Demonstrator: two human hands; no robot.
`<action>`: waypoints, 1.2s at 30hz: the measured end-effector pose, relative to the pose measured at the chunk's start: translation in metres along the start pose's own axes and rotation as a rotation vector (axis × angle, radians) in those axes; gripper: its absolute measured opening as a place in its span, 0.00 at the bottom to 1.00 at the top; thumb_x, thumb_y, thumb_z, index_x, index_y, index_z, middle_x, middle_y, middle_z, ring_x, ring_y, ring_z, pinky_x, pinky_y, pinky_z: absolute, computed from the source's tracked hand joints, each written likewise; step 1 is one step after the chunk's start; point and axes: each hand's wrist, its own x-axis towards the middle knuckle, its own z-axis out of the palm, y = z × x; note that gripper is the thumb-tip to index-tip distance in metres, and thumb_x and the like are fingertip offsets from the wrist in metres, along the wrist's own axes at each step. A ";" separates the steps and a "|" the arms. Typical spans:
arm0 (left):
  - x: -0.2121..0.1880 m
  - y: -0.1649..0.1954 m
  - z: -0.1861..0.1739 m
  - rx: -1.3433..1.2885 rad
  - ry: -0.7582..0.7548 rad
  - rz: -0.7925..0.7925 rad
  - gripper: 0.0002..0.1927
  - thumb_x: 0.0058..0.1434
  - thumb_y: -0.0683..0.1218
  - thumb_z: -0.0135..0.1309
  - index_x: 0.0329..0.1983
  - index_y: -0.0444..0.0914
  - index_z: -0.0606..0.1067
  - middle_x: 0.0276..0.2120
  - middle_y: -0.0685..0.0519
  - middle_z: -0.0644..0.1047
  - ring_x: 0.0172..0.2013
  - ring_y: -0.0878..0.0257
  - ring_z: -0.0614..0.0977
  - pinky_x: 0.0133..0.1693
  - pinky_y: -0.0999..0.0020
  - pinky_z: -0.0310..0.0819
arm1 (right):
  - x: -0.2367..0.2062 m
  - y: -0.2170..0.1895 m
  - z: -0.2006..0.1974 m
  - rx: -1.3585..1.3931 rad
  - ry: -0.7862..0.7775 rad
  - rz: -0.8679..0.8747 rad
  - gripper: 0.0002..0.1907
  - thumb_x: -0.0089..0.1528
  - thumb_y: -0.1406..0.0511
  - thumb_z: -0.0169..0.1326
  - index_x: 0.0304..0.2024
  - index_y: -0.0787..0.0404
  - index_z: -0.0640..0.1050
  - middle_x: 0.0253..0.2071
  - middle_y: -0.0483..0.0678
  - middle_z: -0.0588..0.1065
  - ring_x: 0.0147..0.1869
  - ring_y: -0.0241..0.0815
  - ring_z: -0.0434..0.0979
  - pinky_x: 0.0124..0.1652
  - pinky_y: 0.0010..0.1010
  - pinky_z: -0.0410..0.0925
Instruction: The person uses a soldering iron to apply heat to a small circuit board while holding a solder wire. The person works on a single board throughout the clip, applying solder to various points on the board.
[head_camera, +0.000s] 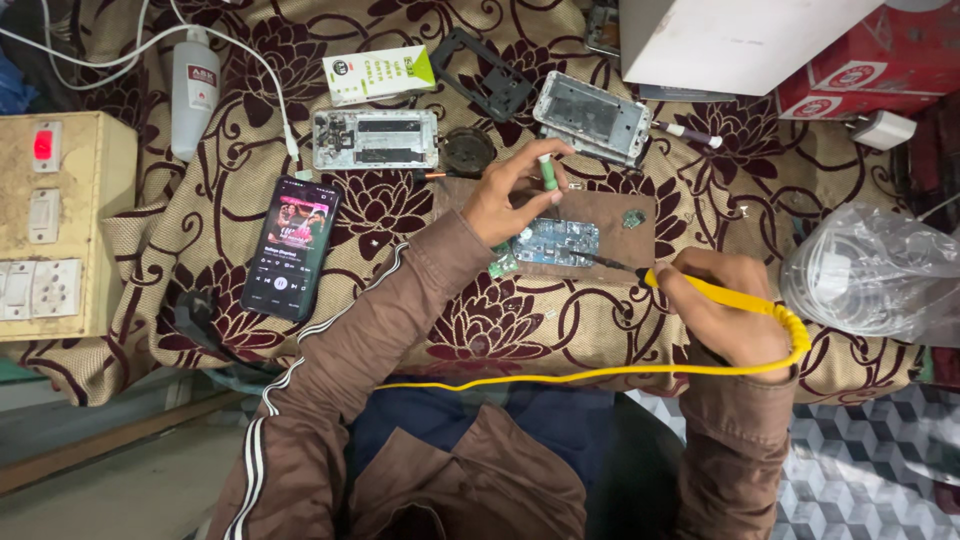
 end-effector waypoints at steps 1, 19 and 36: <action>0.000 0.000 0.000 0.001 0.000 -0.003 0.28 0.65 0.32 0.58 0.66 0.41 0.66 0.43 0.52 0.79 0.48 0.63 0.83 0.56 0.65 0.83 | 0.001 0.002 0.001 0.082 -0.022 0.242 0.10 0.59 0.70 0.55 0.41 0.70 0.75 0.25 0.51 0.68 0.27 0.43 0.66 0.28 0.32 0.60; 0.000 0.005 0.000 -0.019 0.008 -0.014 0.28 0.65 0.31 0.56 0.66 0.41 0.67 0.43 0.53 0.78 0.47 0.66 0.82 0.53 0.69 0.81 | 0.000 0.006 -0.003 0.276 -0.131 0.637 0.11 0.60 0.64 0.58 0.35 0.68 0.81 0.23 0.48 0.77 0.28 0.31 0.73 0.30 0.27 0.66; 0.000 0.005 -0.001 -0.003 0.003 -0.003 0.27 0.65 0.31 0.56 0.66 0.41 0.67 0.43 0.53 0.79 0.47 0.65 0.83 0.54 0.67 0.82 | 0.002 0.009 0.006 0.068 -0.105 0.573 0.10 0.63 0.64 0.56 0.33 0.66 0.78 0.23 0.52 0.72 0.23 0.46 0.68 0.28 0.34 0.62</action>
